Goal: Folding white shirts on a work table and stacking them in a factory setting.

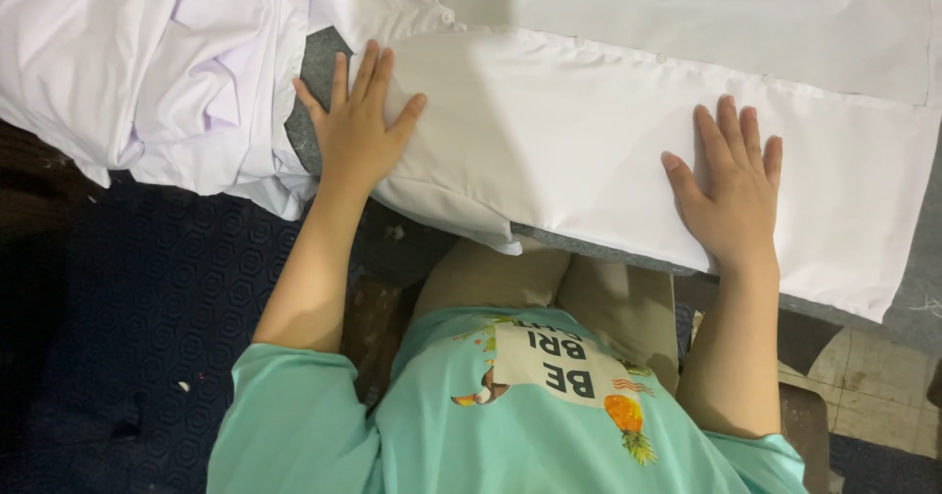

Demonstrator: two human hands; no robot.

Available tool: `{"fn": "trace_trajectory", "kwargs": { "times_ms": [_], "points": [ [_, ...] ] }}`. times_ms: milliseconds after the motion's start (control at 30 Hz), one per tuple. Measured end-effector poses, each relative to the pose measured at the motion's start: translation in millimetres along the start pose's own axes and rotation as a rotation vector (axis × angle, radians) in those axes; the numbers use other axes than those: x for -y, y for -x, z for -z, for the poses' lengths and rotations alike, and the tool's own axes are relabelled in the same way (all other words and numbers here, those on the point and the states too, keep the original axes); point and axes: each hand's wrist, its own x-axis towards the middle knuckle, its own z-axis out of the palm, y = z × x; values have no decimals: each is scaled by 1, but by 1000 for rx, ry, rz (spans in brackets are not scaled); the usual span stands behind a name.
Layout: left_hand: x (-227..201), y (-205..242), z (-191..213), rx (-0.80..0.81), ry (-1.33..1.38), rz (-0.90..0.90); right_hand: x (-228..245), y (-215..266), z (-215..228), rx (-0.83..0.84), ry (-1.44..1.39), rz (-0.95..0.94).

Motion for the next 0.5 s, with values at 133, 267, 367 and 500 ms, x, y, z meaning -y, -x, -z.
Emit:
{"fn": "trace_trajectory", "kwargs": {
  "times_ms": [133,267,367,500],
  "points": [
    [17,-25,-22,-276,-55,-113,0,0,-1,9,5,-7],
    [2,-56,-15,-422,-26,-221,0,-1,-1,6,0,-5],
    [-8,-83,-14,-437,32,-327,2,0,0,2,11,-6],
    [25,-138,-34,-394,15,-279,2,0,1,11,1,-19]
  ]
}}
